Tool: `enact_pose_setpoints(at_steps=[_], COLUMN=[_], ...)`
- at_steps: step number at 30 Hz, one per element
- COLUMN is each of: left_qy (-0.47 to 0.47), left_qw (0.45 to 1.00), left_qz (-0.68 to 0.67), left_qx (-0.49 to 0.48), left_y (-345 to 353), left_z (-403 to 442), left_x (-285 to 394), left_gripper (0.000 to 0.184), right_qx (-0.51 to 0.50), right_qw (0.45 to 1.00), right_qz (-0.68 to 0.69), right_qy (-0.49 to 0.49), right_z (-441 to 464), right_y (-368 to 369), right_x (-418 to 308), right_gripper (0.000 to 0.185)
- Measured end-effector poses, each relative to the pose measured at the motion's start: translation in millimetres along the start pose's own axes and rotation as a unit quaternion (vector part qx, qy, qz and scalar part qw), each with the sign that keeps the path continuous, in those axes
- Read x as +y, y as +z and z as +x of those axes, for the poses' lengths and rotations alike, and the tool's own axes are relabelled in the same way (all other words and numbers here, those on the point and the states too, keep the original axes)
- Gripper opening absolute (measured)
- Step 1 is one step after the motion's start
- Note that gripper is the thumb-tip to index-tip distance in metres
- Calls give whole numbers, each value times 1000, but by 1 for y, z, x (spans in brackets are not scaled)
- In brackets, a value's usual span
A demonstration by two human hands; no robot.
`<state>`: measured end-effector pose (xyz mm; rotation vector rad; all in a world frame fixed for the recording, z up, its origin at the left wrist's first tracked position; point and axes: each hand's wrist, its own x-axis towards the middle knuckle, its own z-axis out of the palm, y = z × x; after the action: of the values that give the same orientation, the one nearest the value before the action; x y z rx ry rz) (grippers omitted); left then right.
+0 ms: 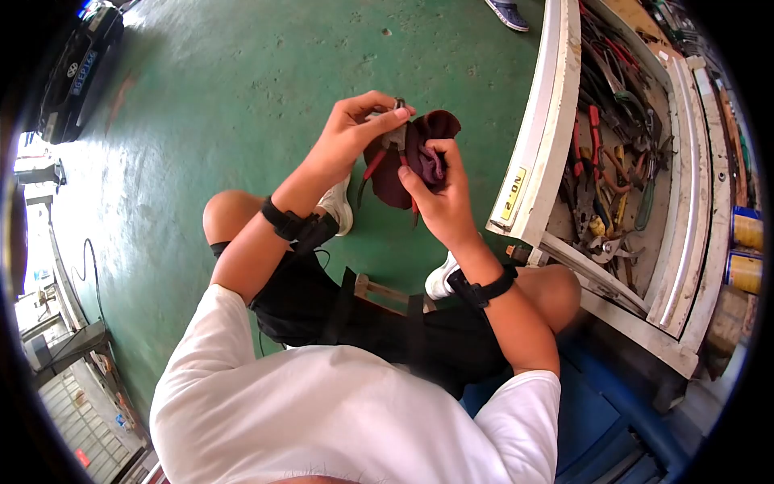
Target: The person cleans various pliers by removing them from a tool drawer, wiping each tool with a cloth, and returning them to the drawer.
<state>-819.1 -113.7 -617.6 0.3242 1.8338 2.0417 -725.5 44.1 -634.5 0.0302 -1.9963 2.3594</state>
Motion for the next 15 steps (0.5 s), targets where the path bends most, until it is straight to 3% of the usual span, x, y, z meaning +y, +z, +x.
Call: enact_pose_setpoints(at_steps=[7,9,15], left_qy=[19,39,28], left_qw=[999,998,993], left_qz=[24,20,53], left_qx=[33,51,102], left_y=[-17,-27,-37], left_z=[-1,2,2], left_x=[13,14,21], left_gripper=[21,20,23], right_qx=[26,14,72], right_qw=[994,953,967], right_qz=[-86,-273,-194], right_qy=[-61,-128,-150], right_z=[5,3,3], right_y=[-14,-15,-13], right_x=[23,15,26], right_gripper=[29,26,21])
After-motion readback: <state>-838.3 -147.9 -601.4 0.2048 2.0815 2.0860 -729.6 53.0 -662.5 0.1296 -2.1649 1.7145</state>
